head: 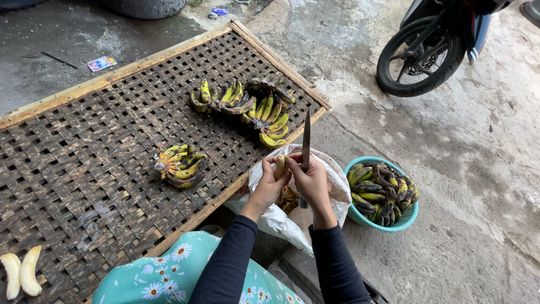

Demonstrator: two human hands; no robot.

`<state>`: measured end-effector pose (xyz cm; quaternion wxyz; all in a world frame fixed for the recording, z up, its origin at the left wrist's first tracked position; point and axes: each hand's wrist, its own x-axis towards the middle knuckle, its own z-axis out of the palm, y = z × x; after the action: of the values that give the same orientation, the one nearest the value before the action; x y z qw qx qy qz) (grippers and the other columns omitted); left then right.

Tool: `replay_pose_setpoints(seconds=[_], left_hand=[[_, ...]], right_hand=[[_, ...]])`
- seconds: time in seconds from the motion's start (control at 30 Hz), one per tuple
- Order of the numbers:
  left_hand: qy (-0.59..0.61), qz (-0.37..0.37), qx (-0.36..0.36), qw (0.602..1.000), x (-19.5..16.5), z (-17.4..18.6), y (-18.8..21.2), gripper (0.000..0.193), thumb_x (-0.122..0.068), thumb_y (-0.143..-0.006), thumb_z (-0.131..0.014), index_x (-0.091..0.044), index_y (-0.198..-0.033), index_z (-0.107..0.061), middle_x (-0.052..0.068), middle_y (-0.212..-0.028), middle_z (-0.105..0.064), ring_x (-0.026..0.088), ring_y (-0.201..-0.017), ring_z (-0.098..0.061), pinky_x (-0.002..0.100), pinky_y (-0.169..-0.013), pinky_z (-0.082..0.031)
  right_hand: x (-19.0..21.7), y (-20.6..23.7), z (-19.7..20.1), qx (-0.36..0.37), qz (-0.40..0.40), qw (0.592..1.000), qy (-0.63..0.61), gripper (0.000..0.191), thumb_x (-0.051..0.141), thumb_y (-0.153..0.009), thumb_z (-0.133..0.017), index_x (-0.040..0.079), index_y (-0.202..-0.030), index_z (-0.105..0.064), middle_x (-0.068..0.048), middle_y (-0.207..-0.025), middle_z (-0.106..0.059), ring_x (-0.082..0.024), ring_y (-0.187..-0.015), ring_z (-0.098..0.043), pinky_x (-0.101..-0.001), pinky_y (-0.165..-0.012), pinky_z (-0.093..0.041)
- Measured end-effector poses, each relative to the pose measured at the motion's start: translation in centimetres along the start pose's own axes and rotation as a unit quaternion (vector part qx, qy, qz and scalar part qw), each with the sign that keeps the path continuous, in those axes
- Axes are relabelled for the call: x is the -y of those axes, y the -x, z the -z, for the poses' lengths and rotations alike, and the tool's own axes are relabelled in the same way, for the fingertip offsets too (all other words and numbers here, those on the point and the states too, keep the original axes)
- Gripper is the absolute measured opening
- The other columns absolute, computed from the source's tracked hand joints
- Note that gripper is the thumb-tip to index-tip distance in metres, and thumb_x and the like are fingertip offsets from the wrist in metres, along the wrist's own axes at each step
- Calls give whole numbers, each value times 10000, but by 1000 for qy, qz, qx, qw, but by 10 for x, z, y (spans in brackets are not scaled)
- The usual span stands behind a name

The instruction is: The person sits at a woven bamboo tray and peels bananas one at a time using a knife, cutting the peel and removing it by hand. Peeled bananas are placed on the tray and discarded peels are dropped into a white sack beside them.

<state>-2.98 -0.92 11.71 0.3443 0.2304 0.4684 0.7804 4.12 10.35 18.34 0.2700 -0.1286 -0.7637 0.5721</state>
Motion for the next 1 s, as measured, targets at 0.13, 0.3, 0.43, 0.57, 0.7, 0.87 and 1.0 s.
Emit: replay_pose_setpoints(seconds=[0.13,0.3,0.43,0.57,0.7,0.87,1.0], left_hand=[[65,-57,23,996,2,-1,-1,397,-231,-1013,-648,-130,-1239,-338,1,-1149,-616,60,-1014,-578,229,-855,-507],[-125,-68,-122,982,11,9,-6,301,-295,-1035,-616,-30,-1174,-646,37,-1088,-670,109,-997,-620,272,-870,-523],[151,35,-157,975,30,9,-10,441,-405,-1064,-495,-31,-1255,-626,56,-1128,-690,144,-1014,-643,307,-917,-533],[332,72,-288,895,37,30,-17,464,-420,-1057,-417,-73,-1343,-535,70,-1057,-657,169,-950,-583,408,-892,-532],[401,12,-407,821,28,50,-20,466,-432,-1063,-392,-90,-1351,-522,47,-1042,-622,153,-969,-574,433,-951,-540],[369,-27,-303,878,16,52,-16,307,-262,-1041,-569,-32,-1238,-513,105,-1072,-623,234,-1013,-643,423,-956,-587],[327,14,-188,926,23,37,-15,282,-176,-988,-637,-44,-1210,-526,134,-1154,-659,248,-1060,-677,358,-948,-601]], right_hand=[[-1,7,-1,-7,-91,988,-123,172,148,-997,-653,-10,-1063,-661,26,-688,-591,-41,-518,-512,-212,-453,-389],[-15,14,-5,-9,-173,953,-247,165,148,-994,-642,7,-1077,-617,11,-624,-517,-82,-472,-474,-244,-427,-395],[-34,28,-5,-23,-198,916,-348,192,135,-1005,-631,6,-1138,-578,12,-648,-488,-83,-514,-474,-245,-443,-412],[-53,44,7,-104,-178,884,-420,198,117,-997,-633,47,-1148,-525,13,-726,-499,-76,-563,-485,-251,-447,-424],[-61,61,36,-173,-141,881,-417,177,127,-1020,-627,51,-1141,-522,-10,-782,-514,-93,-599,-506,-254,-473,-442],[-53,59,49,-127,-161,963,-177,245,134,-985,-628,32,-1208,-622,-39,-945,-675,-89,-572,-505,-259,-464,-443],[-36,61,31,-38,-64,997,6,366,115,-961,-707,26,-1310,-643,-66,-1165,-738,-43,-869,-700,-227,-731,-598]])
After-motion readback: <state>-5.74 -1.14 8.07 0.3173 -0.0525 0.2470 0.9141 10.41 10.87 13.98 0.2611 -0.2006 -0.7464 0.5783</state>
